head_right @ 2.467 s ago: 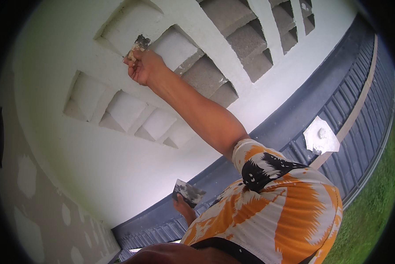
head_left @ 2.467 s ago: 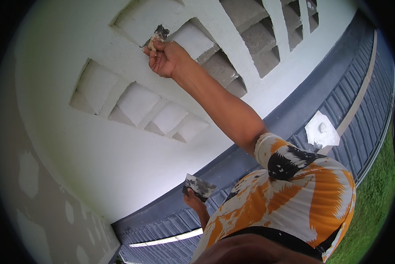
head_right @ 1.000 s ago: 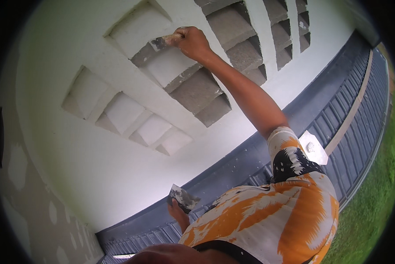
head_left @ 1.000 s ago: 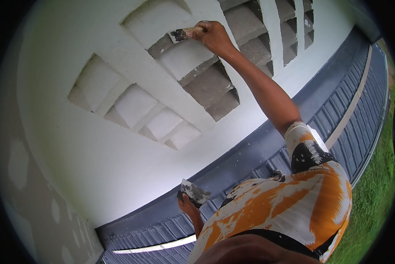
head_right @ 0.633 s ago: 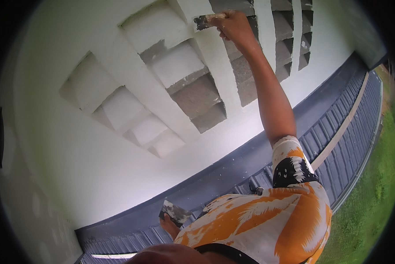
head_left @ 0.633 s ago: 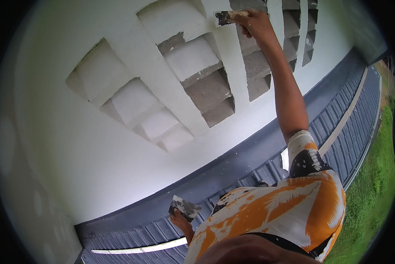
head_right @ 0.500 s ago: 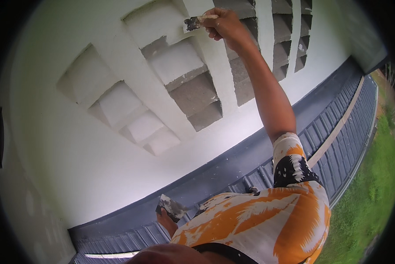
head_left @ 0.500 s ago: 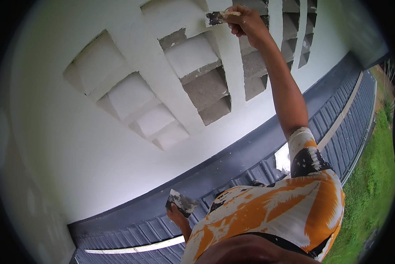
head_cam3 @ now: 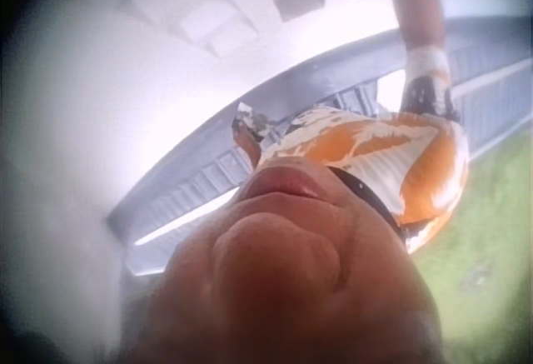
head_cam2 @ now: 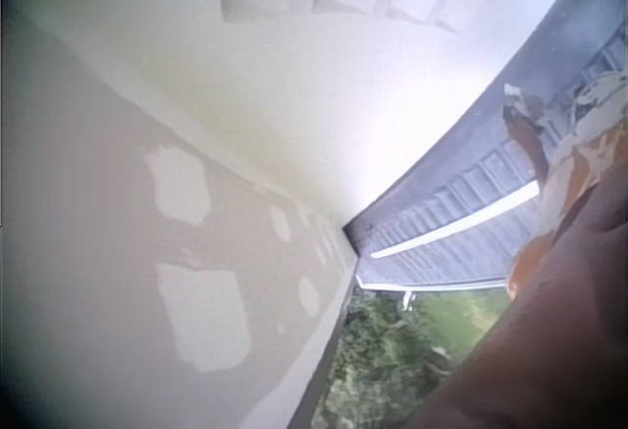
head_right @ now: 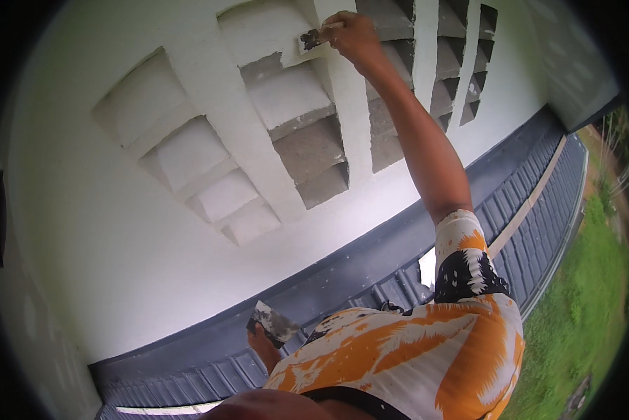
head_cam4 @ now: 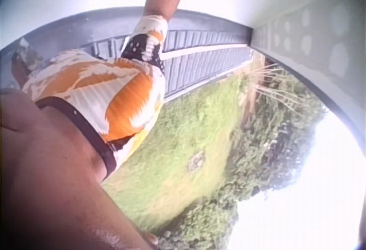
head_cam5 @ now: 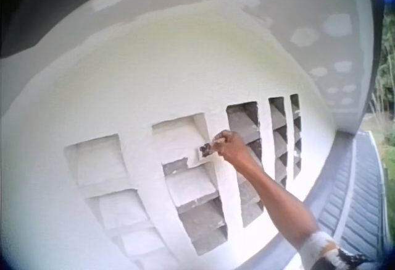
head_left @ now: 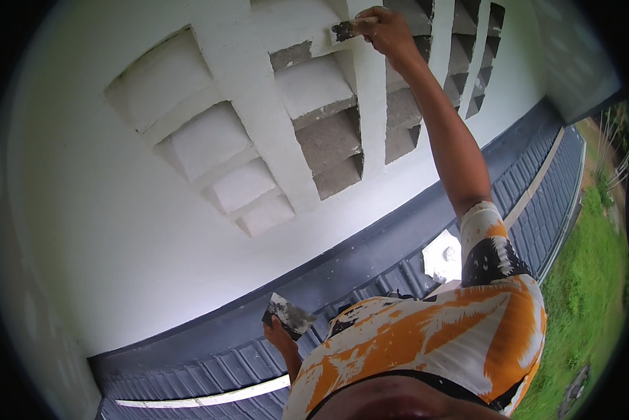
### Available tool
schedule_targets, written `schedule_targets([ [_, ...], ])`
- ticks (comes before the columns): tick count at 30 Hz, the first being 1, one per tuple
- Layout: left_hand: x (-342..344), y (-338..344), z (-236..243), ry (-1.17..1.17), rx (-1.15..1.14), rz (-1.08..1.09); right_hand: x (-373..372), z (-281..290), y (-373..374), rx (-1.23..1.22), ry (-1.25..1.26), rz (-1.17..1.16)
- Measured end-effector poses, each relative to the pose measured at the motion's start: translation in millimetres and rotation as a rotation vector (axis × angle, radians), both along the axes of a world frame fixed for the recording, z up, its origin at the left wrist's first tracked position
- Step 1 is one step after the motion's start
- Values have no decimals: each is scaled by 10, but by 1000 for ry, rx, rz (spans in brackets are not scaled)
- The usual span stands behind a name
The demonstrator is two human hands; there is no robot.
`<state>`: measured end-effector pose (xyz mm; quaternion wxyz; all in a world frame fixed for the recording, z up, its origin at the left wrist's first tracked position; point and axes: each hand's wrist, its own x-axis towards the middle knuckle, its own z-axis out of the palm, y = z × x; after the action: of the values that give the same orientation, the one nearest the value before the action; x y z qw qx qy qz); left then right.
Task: The person applies white plaster to a decorative wall section with recessed rectangular panels using a small trowel and a larger hawk. They repeatedly scoop plaster from the hawk and smooth it into the panel edges and corners.
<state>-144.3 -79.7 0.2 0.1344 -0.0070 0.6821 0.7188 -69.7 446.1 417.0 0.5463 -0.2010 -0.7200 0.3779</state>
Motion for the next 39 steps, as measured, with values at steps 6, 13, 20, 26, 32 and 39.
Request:
schedule_targets([
  [6, -39, 99, 176, 59, 10, -35, -208, -15, 143, 158, -122, -129],
  [13, -43, -49, 59, 21, 40, 43, 324, -159, -159, 11, 42, -101],
  [20, -101, 85, 255, 48, 108, -24, 41, -548, -113, -121, -11, 31],
  [26, -70, 118, 289, 101, 68, -21, -114, -637, 328, 51, 70, -296],
  [32, 123, -31, 330, 87, -6, 44, 227, -630, 372, -94, 187, -126],
  [39, 8, 28, 383, 102, 49, 18, -214, -597, 47, 149, 47, -164],
])
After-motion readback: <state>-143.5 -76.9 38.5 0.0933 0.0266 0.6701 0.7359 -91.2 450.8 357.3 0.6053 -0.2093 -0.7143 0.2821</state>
